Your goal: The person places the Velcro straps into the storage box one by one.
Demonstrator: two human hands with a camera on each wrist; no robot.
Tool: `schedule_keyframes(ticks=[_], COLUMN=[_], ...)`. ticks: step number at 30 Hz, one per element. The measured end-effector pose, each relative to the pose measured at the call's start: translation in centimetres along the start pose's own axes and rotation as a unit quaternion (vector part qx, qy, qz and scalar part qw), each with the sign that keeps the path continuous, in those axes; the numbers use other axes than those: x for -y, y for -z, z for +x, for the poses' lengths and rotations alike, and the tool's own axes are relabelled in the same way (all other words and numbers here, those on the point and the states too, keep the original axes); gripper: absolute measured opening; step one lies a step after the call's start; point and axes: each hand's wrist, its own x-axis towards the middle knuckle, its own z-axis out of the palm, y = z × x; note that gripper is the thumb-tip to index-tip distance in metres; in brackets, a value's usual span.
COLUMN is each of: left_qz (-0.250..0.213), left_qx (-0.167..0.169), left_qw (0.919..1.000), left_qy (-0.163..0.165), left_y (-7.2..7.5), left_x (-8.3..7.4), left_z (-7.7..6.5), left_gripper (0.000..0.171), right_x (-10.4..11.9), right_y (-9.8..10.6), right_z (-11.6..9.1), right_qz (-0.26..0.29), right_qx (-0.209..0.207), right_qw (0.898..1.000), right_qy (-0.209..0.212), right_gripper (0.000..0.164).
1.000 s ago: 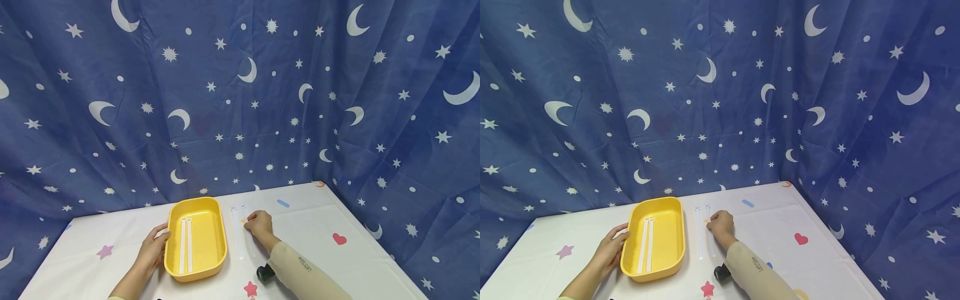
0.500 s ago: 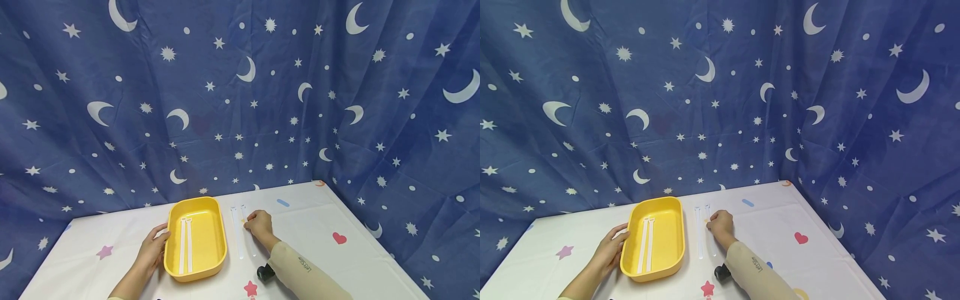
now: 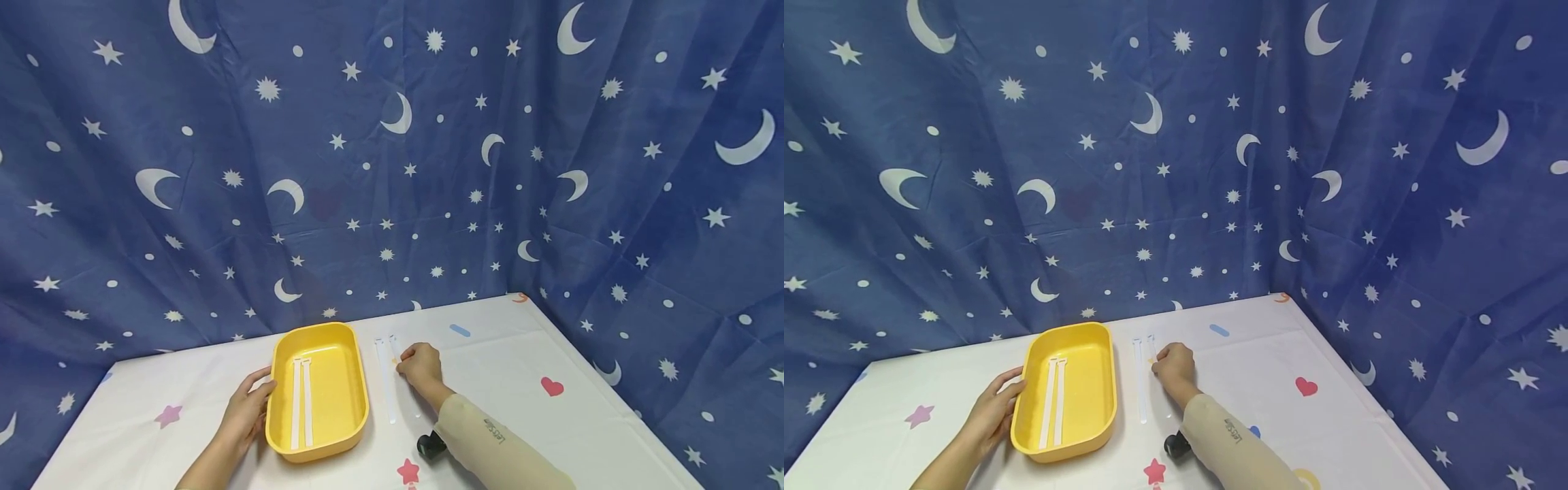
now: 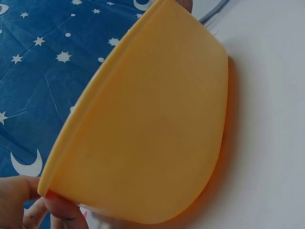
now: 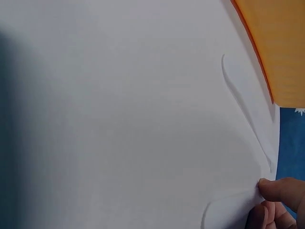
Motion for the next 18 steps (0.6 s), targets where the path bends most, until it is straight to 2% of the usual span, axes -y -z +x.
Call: schedule_keyframes(ticks=[5,10,18], left_qz=[0.0,-0.011,-0.013], left_qx=[-0.005,0.004,0.009], left_qw=[1.0,0.9999,0.9999], left_qy=[0.004,0.001,0.004], left_y=[0.16,0.15,0.0], left_x=[0.14,0.11,0.06], left_z=[0.04,0.14,0.19], left_gripper=[0.054,0.054,0.054], right_x=[0.31,0.42,0.48], right_y=[-0.02,0.27,0.8], right_z=[-0.05,0.07,0.28], right_qz=[-0.01,-0.029,-0.042], right_qx=[0.006,0.001,0.011], right_qw=[1.0,0.999,0.999], right_qy=[0.004,0.012,-0.001], right_gripper=[0.015,0.016,0.014])
